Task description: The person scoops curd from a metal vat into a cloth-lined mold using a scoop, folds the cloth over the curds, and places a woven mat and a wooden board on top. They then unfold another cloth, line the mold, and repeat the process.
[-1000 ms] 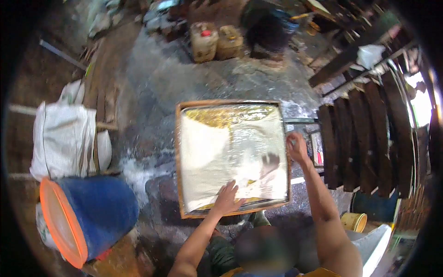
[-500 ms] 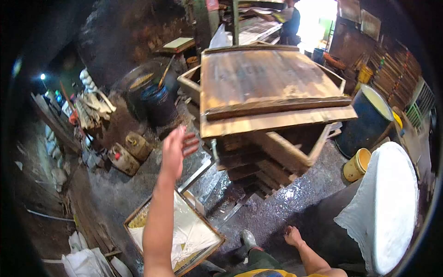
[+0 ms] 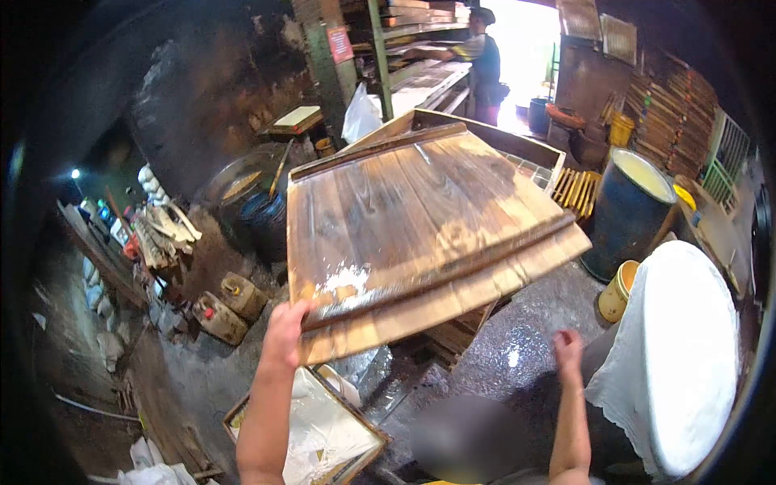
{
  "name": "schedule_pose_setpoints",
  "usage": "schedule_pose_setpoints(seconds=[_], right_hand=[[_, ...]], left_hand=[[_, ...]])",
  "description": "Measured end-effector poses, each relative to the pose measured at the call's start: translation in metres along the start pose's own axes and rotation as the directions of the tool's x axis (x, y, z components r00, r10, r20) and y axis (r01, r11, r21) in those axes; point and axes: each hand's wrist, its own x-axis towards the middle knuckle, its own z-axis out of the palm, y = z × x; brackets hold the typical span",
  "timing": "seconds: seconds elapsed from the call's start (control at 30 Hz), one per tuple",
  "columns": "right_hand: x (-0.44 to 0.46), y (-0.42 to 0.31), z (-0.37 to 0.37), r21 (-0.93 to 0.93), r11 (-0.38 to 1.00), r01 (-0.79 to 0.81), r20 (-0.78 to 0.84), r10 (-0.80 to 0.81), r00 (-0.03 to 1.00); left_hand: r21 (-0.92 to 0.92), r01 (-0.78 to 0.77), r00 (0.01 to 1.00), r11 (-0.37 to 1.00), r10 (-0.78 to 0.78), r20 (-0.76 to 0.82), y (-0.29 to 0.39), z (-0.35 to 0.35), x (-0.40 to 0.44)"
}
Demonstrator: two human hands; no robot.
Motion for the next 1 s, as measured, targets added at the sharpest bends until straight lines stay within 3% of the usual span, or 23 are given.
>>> schedule_pose_setpoints(seconds=[0.03, 0.07, 0.13, 0.2, 0.23, 0.27, 0.3, 0.33, 0.4, 0.47, 0.5, 0.53, 0.6, 0.63, 0.77, 0.87, 0.9, 0.97, 1.0], right_hand=[[0.02, -0.029, -0.024, 0.237, 0.971, 0.037, -0.041, -0.028, 0.999], [0.021, -0.113, -0.048, 0.476, 0.878, 0.048, -0.046, -0.029, 0.999], [0.014, -0.218, -0.074, 0.56, 0.828, 0.007, -0.014, 0.001, 1.0], [-0.017, -0.302, -0.08, 0.538, 0.835, -0.114, 0.191, 0.011, 0.982], [-0.03, -0.325, -0.081, 0.428, 0.895, -0.125, 0.297, -0.009, 0.955], [-0.044, -0.344, -0.076, 0.31, 0.944, -0.112, 0.397, -0.022, 0.917], [-0.053, -0.352, -0.067, 0.112, 0.994, -0.003, 0.368, -0.039, 0.929], [-0.066, -0.371, -0.063, 0.006, 0.997, 0.073, 0.463, -0.068, 0.884], [-0.08, -0.367, -0.043, -0.129, 0.978, 0.163, 0.544, -0.067, 0.836], [-0.111, -0.369, -0.011, -0.088, 0.993, 0.084, 0.676, -0.003, 0.737], [-0.133, -0.364, 0.008, -0.015, 0.954, 0.298, 0.715, -0.198, 0.67], [-0.154, -0.352, 0.034, -0.196, 0.847, 0.494, 0.676, -0.248, 0.694], [-0.214, -0.354, 0.066, 0.071, 0.928, 0.365, 0.692, -0.309, 0.652], [-0.22, -0.323, 0.082, 0.075, 0.941, 0.331, 0.655, -0.297, 0.695], [-0.254, -0.248, 0.152, 0.017, 0.981, 0.194, 0.825, -0.123, 0.551], [-0.328, -0.246, 0.208, 0.101, 0.994, 0.033, 0.813, -0.101, 0.573], [-0.337, -0.234, 0.226, 0.123, 0.955, 0.27, 0.828, -0.249, 0.503], [-0.349, -0.206, 0.258, 0.041, 0.928, 0.371, 0.868, -0.217, 0.446], [-0.353, -0.196, 0.281, -0.063, 0.966, 0.251, 0.879, -0.065, 0.472]], left_hand=[[-0.02, 0.0, 1.0, 1.0, 0.0, -0.001, 0.003, -0.01, -0.029], [-0.04, 0.002, 1.0, 0.999, -0.002, -0.005, 0.005, -0.021, -0.058], [-0.081, 0.052, 0.999, 0.995, -0.051, 0.021, -0.005, -0.059, -0.098], [-0.172, 0.056, 0.998, 0.984, -0.055, 0.007, -0.02, -0.086, -0.14], [-0.191, 0.063, 0.997, 0.979, -0.069, -0.021, -0.036, -0.098, -0.155], [-0.216, 0.07, 0.996, 0.974, -0.082, -0.046, -0.055, -0.116, -0.171], [-0.24, 0.071, 0.994, 0.968, -0.089, -0.066, -0.075, -0.133, -0.183], [-0.265, 0.073, 0.991, 0.962, -0.099, -0.086, -0.098, -0.153, -0.192], [-0.336, 0.067, 0.984, 0.939, -0.118, -0.135, -0.147, -0.189, -0.21], [-0.432, 0.04, 0.971, 0.901, -0.137, -0.197, -0.205, -0.222, -0.222], [-0.418, -0.009, 0.972, 0.908, -0.091, -0.219, -0.238, -0.242, -0.235], [-0.396, -0.062, 0.97, 0.916, -0.037, -0.239, -0.272, -0.266, -0.243], [-0.376, -0.095, 0.96, 0.922, -0.016, -0.28, -0.299, -0.301, -0.272], [-0.385, -0.07, 0.953, 0.92, -0.052, -0.297, -0.3, -0.32, -0.288], [-0.335, -0.013, 0.885, 0.942, -0.145, -0.442, -0.327, -0.374, -0.341], [-0.284, 0.013, 0.844, 0.959, -0.163, -0.511, -0.372, -0.418, -0.37], [-0.249, 0.019, 0.83, 0.968, -0.154, -0.536, -0.38, -0.432, -0.375], [-0.246, -0.002, 0.793, 0.969, -0.149, -0.591, -0.396, -0.45, -0.379], [-0.229, 0.024, 0.78, 0.973, -0.162, -0.605, -0.402, -0.461, -0.374]])
